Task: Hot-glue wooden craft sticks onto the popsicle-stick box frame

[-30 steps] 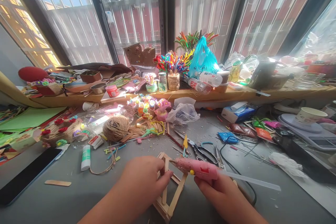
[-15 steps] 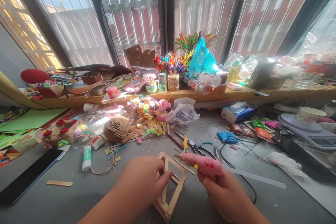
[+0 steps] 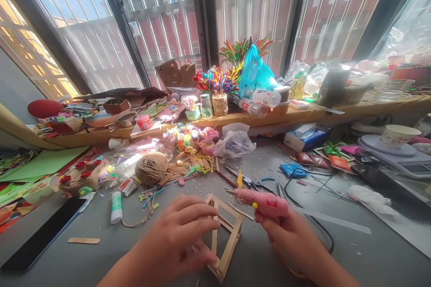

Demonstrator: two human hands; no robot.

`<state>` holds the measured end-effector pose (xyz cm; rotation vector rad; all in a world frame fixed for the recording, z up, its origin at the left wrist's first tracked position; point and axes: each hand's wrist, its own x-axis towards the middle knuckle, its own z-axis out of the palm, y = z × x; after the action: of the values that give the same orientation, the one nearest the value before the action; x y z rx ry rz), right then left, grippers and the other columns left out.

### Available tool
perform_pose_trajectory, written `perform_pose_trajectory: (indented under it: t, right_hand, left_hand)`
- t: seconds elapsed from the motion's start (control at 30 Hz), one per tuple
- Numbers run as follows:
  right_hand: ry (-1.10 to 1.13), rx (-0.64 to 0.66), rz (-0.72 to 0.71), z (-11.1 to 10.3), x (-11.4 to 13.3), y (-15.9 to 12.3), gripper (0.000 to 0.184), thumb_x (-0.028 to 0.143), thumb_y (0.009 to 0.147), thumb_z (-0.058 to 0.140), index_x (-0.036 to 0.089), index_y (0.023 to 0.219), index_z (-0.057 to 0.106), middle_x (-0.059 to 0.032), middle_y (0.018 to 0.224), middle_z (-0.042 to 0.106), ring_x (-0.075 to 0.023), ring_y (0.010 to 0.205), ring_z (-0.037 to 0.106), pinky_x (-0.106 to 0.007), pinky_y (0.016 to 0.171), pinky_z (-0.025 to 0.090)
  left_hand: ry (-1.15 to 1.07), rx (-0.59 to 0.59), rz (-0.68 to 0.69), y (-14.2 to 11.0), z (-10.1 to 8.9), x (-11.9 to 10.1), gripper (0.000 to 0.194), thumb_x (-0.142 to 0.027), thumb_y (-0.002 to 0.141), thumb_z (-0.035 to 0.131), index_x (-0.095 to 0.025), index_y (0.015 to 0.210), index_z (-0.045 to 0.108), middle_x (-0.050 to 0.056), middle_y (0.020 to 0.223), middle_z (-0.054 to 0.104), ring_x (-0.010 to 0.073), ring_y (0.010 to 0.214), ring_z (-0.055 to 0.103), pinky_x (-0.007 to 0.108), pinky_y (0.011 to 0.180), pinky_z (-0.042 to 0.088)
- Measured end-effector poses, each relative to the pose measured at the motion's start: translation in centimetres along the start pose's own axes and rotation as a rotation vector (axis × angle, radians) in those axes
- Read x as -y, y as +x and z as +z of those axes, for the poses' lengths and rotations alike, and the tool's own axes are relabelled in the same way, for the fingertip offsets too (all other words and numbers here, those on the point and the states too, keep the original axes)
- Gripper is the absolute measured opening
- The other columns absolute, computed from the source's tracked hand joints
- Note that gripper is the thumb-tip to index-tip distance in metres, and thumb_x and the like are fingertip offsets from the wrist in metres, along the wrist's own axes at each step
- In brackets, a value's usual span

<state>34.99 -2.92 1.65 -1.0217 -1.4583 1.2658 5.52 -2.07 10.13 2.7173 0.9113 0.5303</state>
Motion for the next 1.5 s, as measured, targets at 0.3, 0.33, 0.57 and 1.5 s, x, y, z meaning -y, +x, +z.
perform_pose_trajectory:
  t: [0.3, 0.33, 0.57, 1.5]
  right_hand:
    - [-0.002, 0.029, 0.001, 0.1, -0.1, -0.1, 0.041, 0.045, 0.107, 0.060, 0.035, 0.146, 0.071, -0.0064, 0.159, 0.063, -0.0360, 0.154, 0.048, -0.064, 0.132, 0.025]
    - [-0.008, 0.033, 0.003, 0.1, 0.0, -0.1, 0.041, 0.045, 0.107, 0.060, 0.036, 0.146, 0.070, -0.0058, 0.159, 0.064, -0.0360, 0.154, 0.048, -0.064, 0.132, 0.025]
    - [-0.034, 0.027, 0.050, 0.1, 0.0, -0.1, 0.041, 0.047, 0.106, 0.060, 0.040, 0.145, 0.070, -0.0036, 0.159, 0.063, -0.0365, 0.155, 0.047, -0.066, 0.132, 0.022]
    - [0.010, 0.055, 0.026, -0.1, -0.3, -0.2, 0.038, 0.042, 0.109, 0.057, 0.045, 0.145, 0.068, 0.0026, 0.161, 0.062, -0.0293, 0.157, 0.044, -0.057, 0.134, 0.023]
  left_hand:
    - [0.113, -0.023, 0.216, -0.6, 1.4, 1.9, 0.067, -0.058, 0.091, 0.080, -0.027, 0.147, 0.057, 0.012, 0.135, 0.077, 0.0281, 0.128, 0.072, 0.038, 0.118, 0.050]
    - [0.097, -0.054, 0.243, -0.6, 1.7, 2.2, 0.065, -0.053, 0.093, 0.080, -0.027, 0.147, 0.056, 0.012, 0.135, 0.077, 0.0270, 0.127, 0.073, 0.037, 0.116, 0.052]
    - [0.045, -0.121, 0.232, -0.5, 2.8, 2.4, 0.054, -0.027, 0.093, 0.076, -0.026, 0.144, 0.057, 0.011, 0.133, 0.078, 0.0258, 0.125, 0.072, 0.038, 0.110, 0.056]
    - [0.081, -0.167, 0.365, -0.9, 2.4, 1.4, 0.019, -0.032, 0.109, 0.061, -0.022, 0.122, 0.069, 0.006, 0.115, 0.084, 0.0198, 0.118, 0.073, 0.034, 0.115, 0.044]
